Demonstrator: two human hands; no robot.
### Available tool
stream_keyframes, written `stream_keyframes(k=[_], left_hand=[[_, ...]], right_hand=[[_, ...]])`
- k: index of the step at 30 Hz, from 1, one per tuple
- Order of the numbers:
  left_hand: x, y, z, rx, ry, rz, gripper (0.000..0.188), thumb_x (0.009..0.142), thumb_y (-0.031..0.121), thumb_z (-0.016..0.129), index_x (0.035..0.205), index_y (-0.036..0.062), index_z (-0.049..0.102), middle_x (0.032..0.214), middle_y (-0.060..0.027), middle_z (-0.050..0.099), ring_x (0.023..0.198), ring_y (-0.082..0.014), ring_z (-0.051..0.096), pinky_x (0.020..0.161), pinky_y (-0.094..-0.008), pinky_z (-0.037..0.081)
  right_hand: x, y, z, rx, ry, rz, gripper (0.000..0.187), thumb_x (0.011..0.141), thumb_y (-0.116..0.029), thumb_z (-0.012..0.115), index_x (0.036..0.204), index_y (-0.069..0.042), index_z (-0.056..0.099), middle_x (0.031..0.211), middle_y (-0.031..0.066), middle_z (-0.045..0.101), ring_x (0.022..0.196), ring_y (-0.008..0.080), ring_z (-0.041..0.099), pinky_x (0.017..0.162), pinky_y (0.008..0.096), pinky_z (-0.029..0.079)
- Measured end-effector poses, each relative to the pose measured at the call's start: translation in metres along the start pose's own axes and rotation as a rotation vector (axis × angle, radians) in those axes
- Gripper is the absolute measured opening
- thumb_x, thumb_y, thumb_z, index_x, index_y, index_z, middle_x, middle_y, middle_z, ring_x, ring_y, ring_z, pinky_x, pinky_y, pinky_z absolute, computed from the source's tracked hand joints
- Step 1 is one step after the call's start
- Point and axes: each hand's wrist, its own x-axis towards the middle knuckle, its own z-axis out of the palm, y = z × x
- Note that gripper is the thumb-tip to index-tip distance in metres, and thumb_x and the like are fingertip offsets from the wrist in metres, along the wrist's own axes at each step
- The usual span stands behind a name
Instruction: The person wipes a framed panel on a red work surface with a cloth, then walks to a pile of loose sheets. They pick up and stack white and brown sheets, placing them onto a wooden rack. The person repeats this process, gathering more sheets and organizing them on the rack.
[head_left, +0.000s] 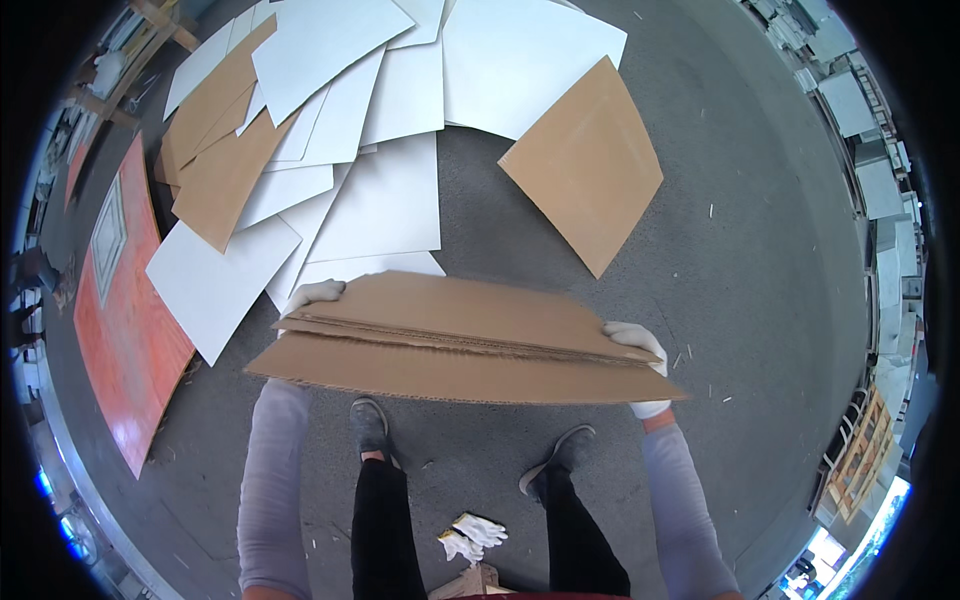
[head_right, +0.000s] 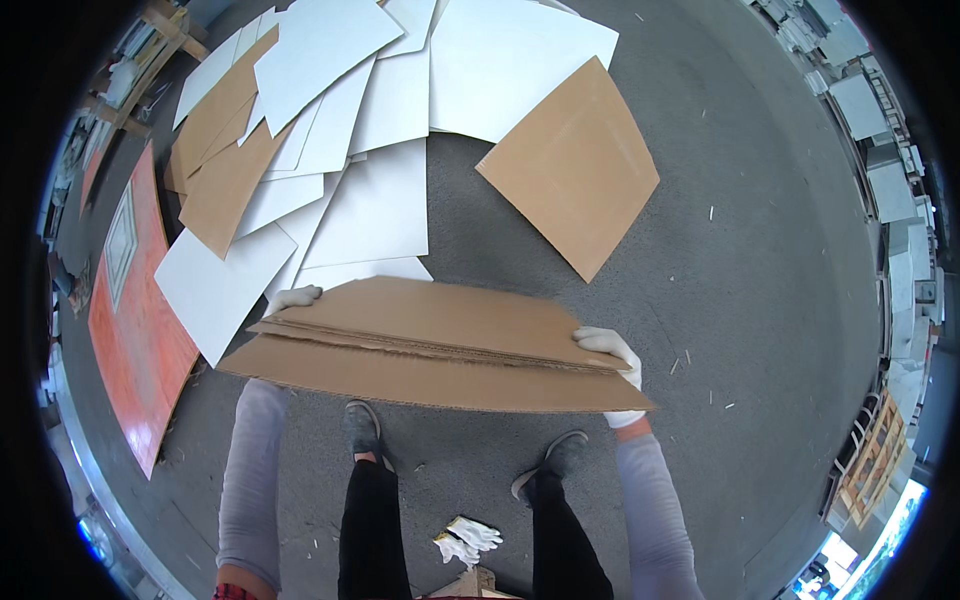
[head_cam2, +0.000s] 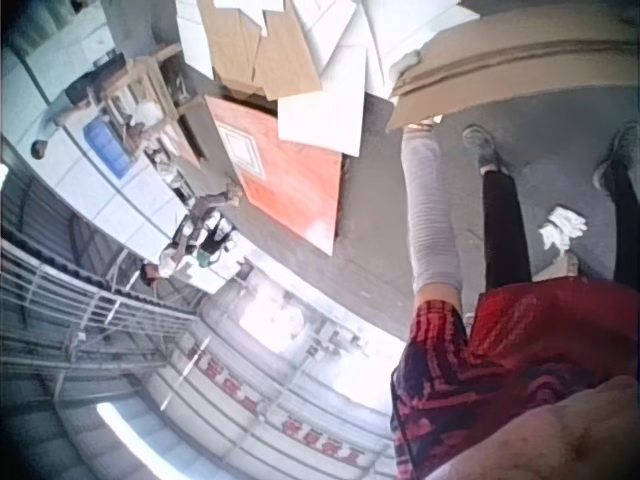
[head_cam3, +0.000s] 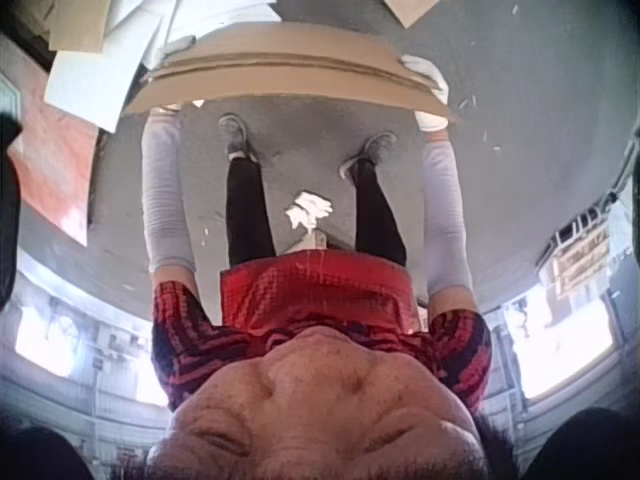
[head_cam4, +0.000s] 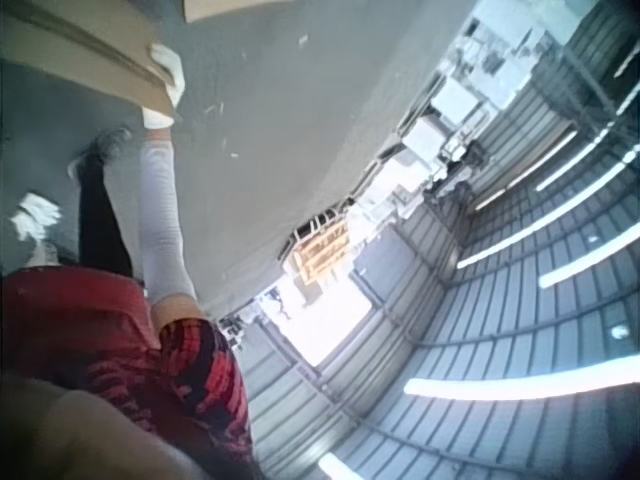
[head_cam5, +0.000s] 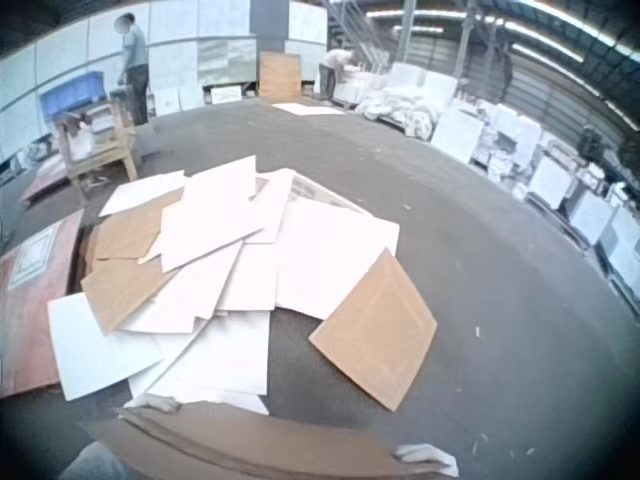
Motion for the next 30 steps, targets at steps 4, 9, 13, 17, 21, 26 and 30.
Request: stream_keyframes(k=[4,9,13,17,21,26,30], left_hand=[[-0.021,0.041,0.018,-0.119,0.116,-0.086,0.032,0.088,0.026,0.058,0.110,0.0030,0.054,0.118,-0.0123,0.053,0.112,-0.0229,0.052,0.099,-0.0364,0.042],[0.000,-0.011,-0.029,0.037,-0.030,0.062,0.087,0.062,0.010,0.082,0.136,0.0068,0.036,0.137,-0.0135,0.042,0.126,-0.0267,0.042,0.106,-0.0389,0.036],[0.015,0.013,-0.014,0.087,-0.047,0.078,0.071,0.066,-0.006,0.066,0.131,0.0050,0.041,0.134,-0.0111,0.045,0.128,-0.0247,0.040,0.111,-0.0395,0.026],[0.028,0.015,-0.011,0.200,0.035,-0.009,0.066,0.069,-0.007,0.064,0.130,0.0045,0.042,0.125,-0.0132,0.054,0.123,-0.0234,0.046,0.107,-0.0391,0.032],[0.034,-0.004,-0.007,0.269,0.058,0.037,0.065,0.072,-0.004,0.068,0.131,0.0050,0.042,0.118,-0.0134,0.058,0.111,-0.0238,0.055,0.096,-0.0350,0.045],[0.025,-0.012,-0.025,0.426,-0.030,-0.057,0.047,0.079,0.002,0.068,0.123,0.0059,0.053,0.112,-0.0085,0.061,0.101,-0.0187,0.060,0.090,-0.0293,0.050],[-0.017,0.015,-0.020,0.303,0.079,-0.206,0.022,0.087,0.006,0.060,0.108,0.0032,0.059,0.109,-0.0103,0.062,0.101,-0.0172,0.059,0.088,-0.0288,0.050]], right_hand=[[-0.014,-0.031,-0.003,0.050,0.013,0.057,0.035,0.085,-0.024,0.064,0.110,-0.003,0.055,0.115,0.0151,0.057,0.111,0.0266,0.054,0.096,0.0381,0.044],[-0.020,0.021,-0.006,0.152,0.118,0.215,0.076,0.073,-0.017,0.077,0.134,-0.009,0.031,0.132,0.0142,0.045,0.122,0.0279,0.045,0.100,0.0411,0.042],[-0.011,0.016,0.001,0.064,0.142,0.228,0.097,0.058,-0.010,0.087,0.136,-0.010,0.030,0.132,0.0127,0.046,0.124,0.0247,0.043,0.100,0.0380,0.043],[0.004,0.018,-0.006,-0.102,0.038,0.257,0.073,0.062,-0.013,0.085,0.124,-0.007,0.048,0.123,0.0118,0.055,0.113,0.0224,0.053,0.095,0.0363,0.045],[0.009,0.044,-0.011,-0.187,-0.038,0.274,0.037,0.078,-0.018,0.073,0.110,-0.005,0.061,0.113,0.0107,0.061,0.103,0.0210,0.058,0.092,0.0335,0.046],[0.006,0.066,-0.001,-0.119,-0.029,0.244,0.024,0.088,-0.017,0.060,0.108,-0.004,0.062,0.112,0.0097,0.063,0.104,0.0203,0.059,0.092,0.0331,0.046],[-0.011,0.029,0.004,-0.086,-0.029,0.259,0.023,0.088,-0.019,0.060,0.106,-0.004,0.063,0.109,0.0086,0.063,0.103,0.0185,0.058,0.090,0.0322,0.046]])
